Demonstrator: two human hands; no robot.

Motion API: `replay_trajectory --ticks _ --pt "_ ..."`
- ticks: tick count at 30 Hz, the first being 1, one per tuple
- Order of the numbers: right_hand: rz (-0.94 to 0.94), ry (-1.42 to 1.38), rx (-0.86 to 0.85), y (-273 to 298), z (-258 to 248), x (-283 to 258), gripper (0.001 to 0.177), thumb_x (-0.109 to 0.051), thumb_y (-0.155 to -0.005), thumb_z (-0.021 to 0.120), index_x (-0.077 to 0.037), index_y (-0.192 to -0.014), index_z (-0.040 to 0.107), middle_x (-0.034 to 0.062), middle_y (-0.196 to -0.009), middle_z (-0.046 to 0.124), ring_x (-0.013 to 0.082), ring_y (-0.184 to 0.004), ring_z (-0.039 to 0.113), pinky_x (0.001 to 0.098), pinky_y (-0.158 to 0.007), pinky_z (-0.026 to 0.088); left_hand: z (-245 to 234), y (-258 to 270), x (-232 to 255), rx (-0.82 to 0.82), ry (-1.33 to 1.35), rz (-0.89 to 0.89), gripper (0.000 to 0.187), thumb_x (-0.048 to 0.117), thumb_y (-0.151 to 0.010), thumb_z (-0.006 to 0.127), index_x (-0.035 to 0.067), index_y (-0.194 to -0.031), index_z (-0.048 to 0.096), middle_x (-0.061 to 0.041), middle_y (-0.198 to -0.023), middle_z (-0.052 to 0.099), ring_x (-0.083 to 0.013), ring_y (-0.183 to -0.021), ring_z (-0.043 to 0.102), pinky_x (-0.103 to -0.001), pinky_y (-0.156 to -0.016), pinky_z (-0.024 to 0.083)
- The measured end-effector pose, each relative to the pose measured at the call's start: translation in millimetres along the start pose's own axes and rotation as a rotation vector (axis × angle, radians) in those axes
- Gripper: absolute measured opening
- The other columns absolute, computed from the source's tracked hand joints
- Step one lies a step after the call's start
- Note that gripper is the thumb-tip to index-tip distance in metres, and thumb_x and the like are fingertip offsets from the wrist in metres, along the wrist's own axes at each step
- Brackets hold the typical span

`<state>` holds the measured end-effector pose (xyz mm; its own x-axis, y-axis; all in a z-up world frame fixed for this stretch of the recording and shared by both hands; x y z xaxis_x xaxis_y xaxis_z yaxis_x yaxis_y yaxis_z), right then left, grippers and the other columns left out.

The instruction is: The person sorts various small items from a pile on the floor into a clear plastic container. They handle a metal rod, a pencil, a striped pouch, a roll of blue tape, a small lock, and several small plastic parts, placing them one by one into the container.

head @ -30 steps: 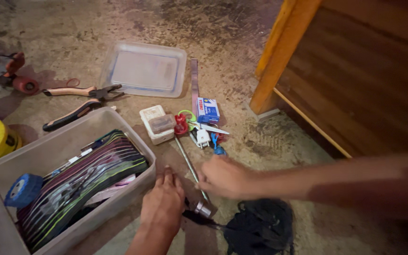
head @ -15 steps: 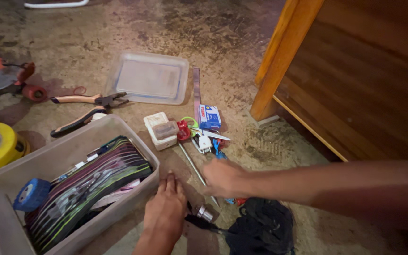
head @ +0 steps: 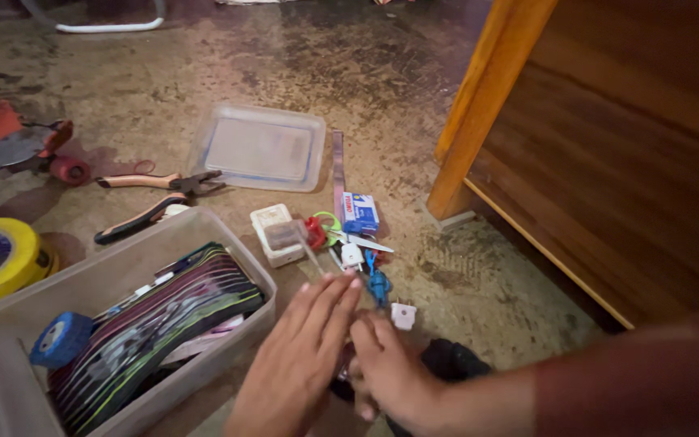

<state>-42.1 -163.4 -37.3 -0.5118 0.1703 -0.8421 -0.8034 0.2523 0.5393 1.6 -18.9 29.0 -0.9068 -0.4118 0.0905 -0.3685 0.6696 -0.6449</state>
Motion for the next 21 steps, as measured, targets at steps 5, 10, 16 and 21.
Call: replay_trajectory --ticks 5,10,16,21 --pt "-0.065 -0.103 -0.397 35 38 -11 0.032 -0.039 -0.107 0.04 -0.015 -0.086 0.044 -0.0027 -0.056 0.033 0.0096 -0.04 0.03 0.0292 -0.036 0.03 -29 -20 -33 -0.402 0.043 -0.055 0.021 0.024 -0.097 0.057 0.007 -0.109 0.064 -0.011 -0.109 0.066 -0.0293 -0.121 0.061 -0.049 -0.128 0.032" --pt "-0.278 0.206 -0.586 75 56 -19 0.035 -0.038 -0.111 0.043 -0.013 -0.087 0.047 -0.0042 -0.064 0.034 0.0085 -0.052 0.033 0.0283 -0.044 0.028 -73 1 -93 -0.468 -0.01 -0.226 0.03 0.038 -0.095 0.056 0.013 -0.09 0.071 -0.012 -0.087 0.073 -0.0345 -0.09 0.07 -0.05 -0.08 0.054" --pt "-0.285 0.583 -0.652 95 74 -48 0.035 -0.04 -0.101 0.042 -0.01 -0.095 0.06 -0.0046 -0.063 0.046 0.0055 -0.05 0.048 0.0241 -0.042 0.046 -114 77 -141 -0.355 -0.172 -0.753 0.04 0.044 -0.102 0.05 0.012 -0.094 0.073 -0.021 -0.083 0.073 -0.0429 -0.084 0.07 -0.056 -0.077 0.053" --pt "-0.285 0.478 -0.738 75 110 -63 0.038 -0.035 -0.101 0.052 -0.004 -0.114 0.069 -0.004 -0.069 0.052 0.0052 -0.056 0.052 0.0232 -0.048 0.05 -122 131 -147 -0.124 -0.083 -1.05 0.027 0.033 -0.095 0.059 0.011 -0.1 0.073 -0.024 -0.088 0.071 -0.0465 -0.086 0.067 -0.057 -0.074 0.052"
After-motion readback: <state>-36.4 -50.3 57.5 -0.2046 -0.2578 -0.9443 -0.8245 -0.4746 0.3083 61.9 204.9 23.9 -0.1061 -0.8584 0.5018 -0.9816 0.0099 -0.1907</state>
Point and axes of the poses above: each hand's wrist, its own y-axis away from the middle knuckle, its own z-axis out of the palm, x = y × z, the point moved 3 cm from there along -y, towards the middle knuckle
